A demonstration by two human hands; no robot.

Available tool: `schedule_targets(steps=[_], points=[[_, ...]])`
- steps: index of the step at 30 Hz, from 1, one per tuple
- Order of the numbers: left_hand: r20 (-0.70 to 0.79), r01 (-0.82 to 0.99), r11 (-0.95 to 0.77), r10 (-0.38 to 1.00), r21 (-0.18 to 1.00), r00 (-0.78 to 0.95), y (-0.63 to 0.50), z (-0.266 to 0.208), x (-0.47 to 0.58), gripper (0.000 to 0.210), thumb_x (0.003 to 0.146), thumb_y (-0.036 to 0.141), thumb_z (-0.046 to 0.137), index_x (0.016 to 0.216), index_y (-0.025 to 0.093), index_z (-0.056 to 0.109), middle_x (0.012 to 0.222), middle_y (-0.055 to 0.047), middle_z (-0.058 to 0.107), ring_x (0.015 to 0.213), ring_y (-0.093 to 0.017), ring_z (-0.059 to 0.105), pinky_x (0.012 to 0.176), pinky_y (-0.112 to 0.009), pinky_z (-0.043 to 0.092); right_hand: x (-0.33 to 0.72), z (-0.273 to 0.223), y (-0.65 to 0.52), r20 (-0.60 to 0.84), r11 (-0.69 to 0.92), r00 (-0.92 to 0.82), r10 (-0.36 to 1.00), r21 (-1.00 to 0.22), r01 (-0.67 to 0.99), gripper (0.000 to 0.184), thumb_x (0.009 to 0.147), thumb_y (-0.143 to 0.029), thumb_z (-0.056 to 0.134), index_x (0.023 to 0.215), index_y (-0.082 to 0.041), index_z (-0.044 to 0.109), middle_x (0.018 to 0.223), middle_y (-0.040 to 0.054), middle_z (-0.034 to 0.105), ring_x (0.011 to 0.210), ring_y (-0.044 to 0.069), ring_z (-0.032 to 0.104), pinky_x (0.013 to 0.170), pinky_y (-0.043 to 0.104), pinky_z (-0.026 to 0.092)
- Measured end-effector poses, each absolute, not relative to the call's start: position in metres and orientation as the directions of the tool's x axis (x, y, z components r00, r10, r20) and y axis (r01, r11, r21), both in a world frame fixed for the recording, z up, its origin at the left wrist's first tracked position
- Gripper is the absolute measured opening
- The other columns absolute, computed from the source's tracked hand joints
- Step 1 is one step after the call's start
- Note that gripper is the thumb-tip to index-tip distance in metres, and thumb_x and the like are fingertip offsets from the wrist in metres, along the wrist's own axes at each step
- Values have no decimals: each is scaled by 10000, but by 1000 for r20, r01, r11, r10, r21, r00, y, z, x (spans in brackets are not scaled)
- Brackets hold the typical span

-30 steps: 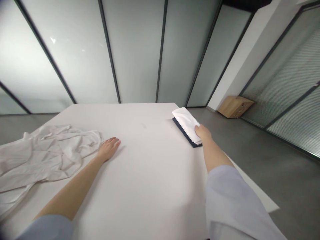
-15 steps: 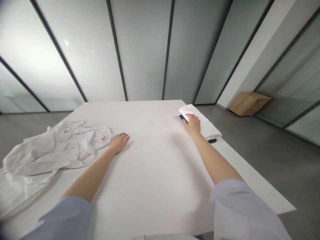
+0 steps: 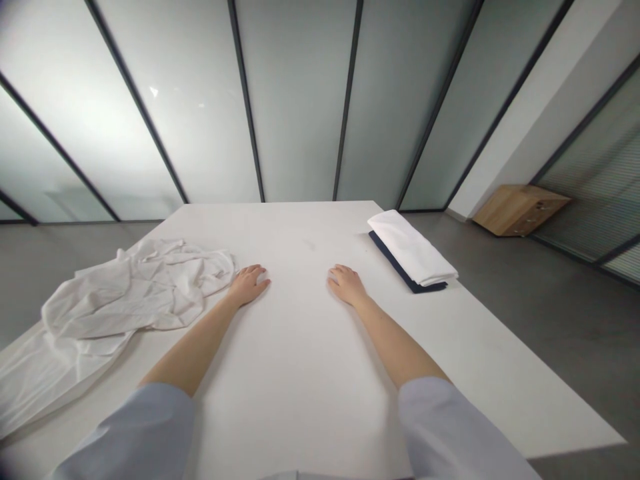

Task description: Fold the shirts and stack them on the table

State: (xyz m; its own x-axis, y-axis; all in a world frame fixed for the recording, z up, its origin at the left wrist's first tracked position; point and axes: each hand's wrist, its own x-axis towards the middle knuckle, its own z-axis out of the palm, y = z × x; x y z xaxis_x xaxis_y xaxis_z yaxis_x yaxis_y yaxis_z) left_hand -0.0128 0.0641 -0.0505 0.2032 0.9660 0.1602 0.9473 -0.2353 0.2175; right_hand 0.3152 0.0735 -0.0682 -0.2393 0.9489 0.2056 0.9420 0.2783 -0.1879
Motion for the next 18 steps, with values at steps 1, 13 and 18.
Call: schedule_targets(steps=[1,13,18], points=[[161,947,-235,966,218,203,64,-50,-13,459,878,418,488,1271,193,561,1379,-109,522,1255,-283,477,1062,-418,353,317,-68,73,201,283,-244,949,-197,939,387,915,-348,457,1253,-217,592,1383,99,526,1278,251,468,1042,400,372],[188,940,-253,959,230,212,66,-55,-15,453,870,429,488,1253,201,565,1375,-111,521,1238,-279,488,1062,-420,350,319,-69,73,191,290,-249,950,-230,929,385,908,-347,479,1254,-224,592,1386,100,522,1286,247,464,1052,396,367],[185,938,-248,961,243,206,68,-57,-16,453,861,429,497,1248,204,572,1370,-109,525,1241,-287,484,1059,-421,351,319,-69,72,205,293,-249,947,-223,930,369,911,-341,475,1238,-223,600,1375,104,530,1280,252,472,1041,408,380]])
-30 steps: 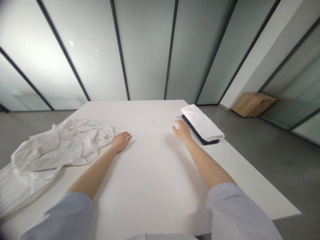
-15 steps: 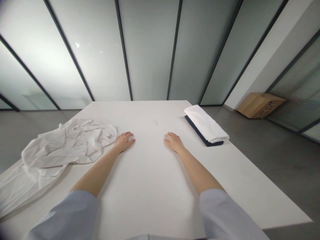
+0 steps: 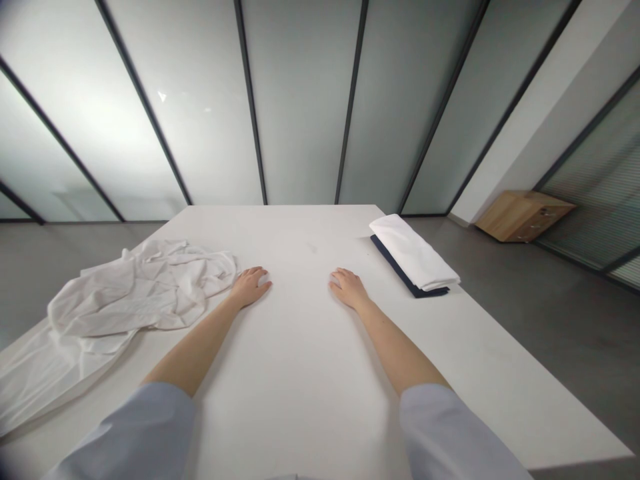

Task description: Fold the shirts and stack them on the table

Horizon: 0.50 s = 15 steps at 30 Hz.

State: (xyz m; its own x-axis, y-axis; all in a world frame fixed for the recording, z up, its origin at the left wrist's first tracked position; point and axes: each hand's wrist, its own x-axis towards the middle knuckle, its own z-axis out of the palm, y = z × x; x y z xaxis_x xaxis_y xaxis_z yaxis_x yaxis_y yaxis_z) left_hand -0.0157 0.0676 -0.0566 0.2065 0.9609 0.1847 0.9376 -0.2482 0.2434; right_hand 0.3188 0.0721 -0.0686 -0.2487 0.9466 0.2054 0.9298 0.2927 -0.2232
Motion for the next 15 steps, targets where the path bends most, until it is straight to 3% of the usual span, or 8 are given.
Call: schedule_targets(steps=[4,9,15], points=[[199,942,-231,963,244,184,65,-54,-13,447,855,411,504,1251,213,568,1355,-106,540,1235,-282,488,1060,-421,346,318,-69,72,211,293,-248,945,-219,931,363,914,-337,471,1233,-224,604,1371,105,534,1277,251,475,1037,411,384],[285,972,-165,952,169,112,60,-42,-16,419,833,378,528,1219,225,586,1332,-118,555,1283,-305,435,1155,-506,149,318,-67,71,210,295,-251,945,-218,930,369,913,-342,477,1236,-218,605,1374,106,530,1282,255,470,1040,401,379],[451,973,140,867,185,-211,57,-29,-51,421,834,312,488,1234,207,567,1389,-142,489,1362,-343,307,1136,-582,107,319,-70,73,214,303,-258,942,-214,929,365,921,-344,464,1239,-226,598,1376,99,530,1290,248,462,1042,407,378]])
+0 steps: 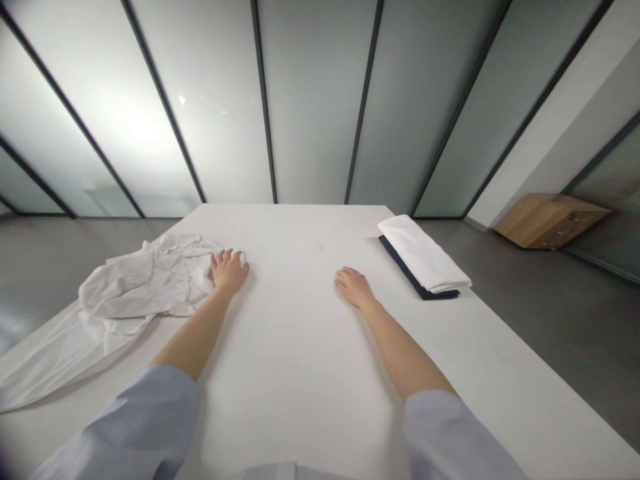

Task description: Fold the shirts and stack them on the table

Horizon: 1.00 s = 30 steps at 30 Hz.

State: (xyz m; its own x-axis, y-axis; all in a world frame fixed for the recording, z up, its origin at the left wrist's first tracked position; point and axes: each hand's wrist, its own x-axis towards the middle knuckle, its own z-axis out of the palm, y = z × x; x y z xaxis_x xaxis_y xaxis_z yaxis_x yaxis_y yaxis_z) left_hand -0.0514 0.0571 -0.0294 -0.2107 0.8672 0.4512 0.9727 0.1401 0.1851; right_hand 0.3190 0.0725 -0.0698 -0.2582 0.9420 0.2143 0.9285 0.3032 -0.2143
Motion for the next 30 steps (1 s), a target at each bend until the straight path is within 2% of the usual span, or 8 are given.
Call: schedule_targets(steps=[3,8,14,19,22,25,28,30], points=[[461,920,294,799,261,-386,53,-26,-76,450,823,296,481,1249,167,547,1403,-178,462,1366,-367,291,1110,-603,144,320,-72,73,226,317,-269,936,-217,923,367,922,-342,450,1236,-224,599,1365,100,538,1283,248,469,1037,407,384],[292,801,486,756,348,-586,51,-27,-104,479,795,345,512,1219,127,562,1313,-242,526,1233,-398,454,953,-556,378,321,-76,75,241,326,-272,932,-227,918,375,908,-334,459,1230,-209,604,1363,115,540,1278,267,475,1035,428,390],[165,759,457,797,465,-581,59,-32,-122,251,793,207,490,963,136,661,1094,-227,660,1060,-367,604,847,-473,457,322,-80,79,261,331,-270,927,-225,916,369,892,-354,482,1204,-219,624,1344,115,555,1262,293,488,1025,452,403],[260,662,418,687,623,-678,66,-30,-128,301,890,223,356,1007,125,615,1074,-198,655,1068,-324,598,901,-475,445,321,-78,78,255,321,-265,930,-211,923,372,899,-350,471,1212,-215,620,1348,114,555,1259,281,491,1021,439,406],[382,604,323,540,729,-750,75,-25,-119,305,901,191,316,1046,146,580,1151,-153,615,1143,-265,545,967,-437,422,319,-76,76,246,315,-263,933,-204,927,380,907,-351,456,1217,-201,616,1357,123,547,1256,279,494,1016,437,407],[456,551,44,509,833,-730,86,-17,-99,315,911,212,308,1114,186,548,1166,-87,608,1129,-189,546,967,-342,435,319,-74,75,240,310,-260,935,-204,929,387,910,-350,445,1221,-193,613,1364,128,541,1253,282,495,1014,440,405],[409,312,-267,657,912,-633,94,-8,-70,350,916,286,309,1180,200,522,1123,-59,633,1035,-163,598,888,-293,477,318,-74,76,236,309,-259,937,-208,928,387,906,-349,451,1224,-199,612,1366,128,539,1252,287,495,1012,447,402],[368,122,-355,794,927,-483,93,-6,-48,359,892,331,354,1158,196,553,1093,-56,652,1009,-174,615,863,-296,489,318,-74,77,231,307,-258,938,-207,929,386,905,-350,452,1223,-200,612,1366,129,539,1251,289,495,1011,447,402]])
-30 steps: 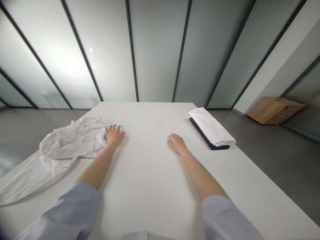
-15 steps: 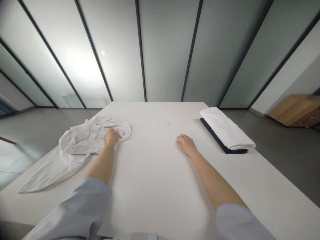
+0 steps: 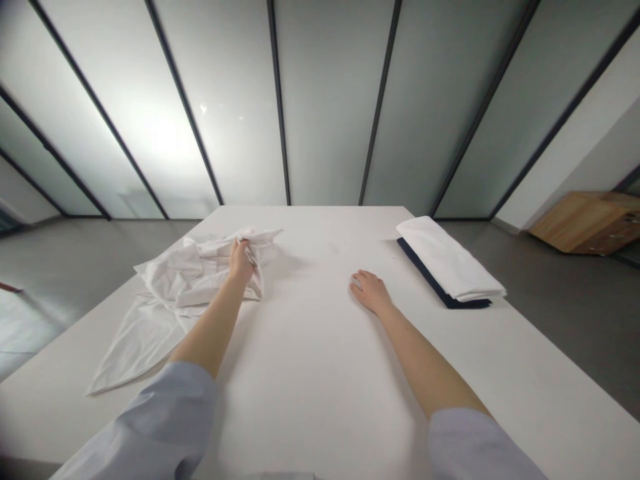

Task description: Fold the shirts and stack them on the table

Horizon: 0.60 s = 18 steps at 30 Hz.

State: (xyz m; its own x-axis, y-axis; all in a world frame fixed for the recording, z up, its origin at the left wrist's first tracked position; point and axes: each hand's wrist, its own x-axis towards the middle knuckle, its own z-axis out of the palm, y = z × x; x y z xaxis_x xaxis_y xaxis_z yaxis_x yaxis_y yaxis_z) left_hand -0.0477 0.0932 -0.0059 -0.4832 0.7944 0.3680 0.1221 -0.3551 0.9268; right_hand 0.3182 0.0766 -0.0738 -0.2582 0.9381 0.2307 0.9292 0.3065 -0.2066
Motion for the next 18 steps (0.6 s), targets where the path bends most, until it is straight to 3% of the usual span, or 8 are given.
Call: schedule_targets(steps=[3,6,10,14,18], points=[[249,-5,-250,966,968,-75,80,-13,-14,348,836,397,461,1053,182,626,978,-50,685,936,-203,641,824,-318,501,318,-74,77,225,306,-261,939,-201,930,390,911,-350,442,1226,-192,608,1367,130,537,1255,283,493,1018,433,397],[89,161,-134,961,978,263,62,-28,13,345,763,461,595,932,167,662,876,-41,683,869,-222,641,788,-331,494,318,-72,75,233,313,-263,936,-213,926,406,902,-342,464,1251,-176,587,1371,138,532,1260,279,488,1031,427,387],[132,332,-238,941,913,311,53,-40,29,403,768,546,579,858,161,658,891,-37,674,921,-235,607,852,-347,457,309,-68,69,273,375,-300,914,-289,881,490,869,-389,532,1301,-158,543,1392,150,511,1290,281,457,1067,432,354],[173,250,-232,956,940,238,59,-46,28,523,860,604,402,875,148,659,932,-66,684,971,-242,590,883,-359,453,276,-58,65,244,521,-460,854,-418,745,579,841,-489,568,1314,-158,534,1411,156,493,1314,274,436,1095,417,324],[224,211,-272,948,939,224,59,-48,29,579,934,549,244,868,144,651,871,-72,674,894,-221,603,874,-371,467,226,-45,70,159,501,-494,855,-505,703,731,746,-547,660,1361,-192,486,1418,143,486,1282,297,467,1053,418,372]])
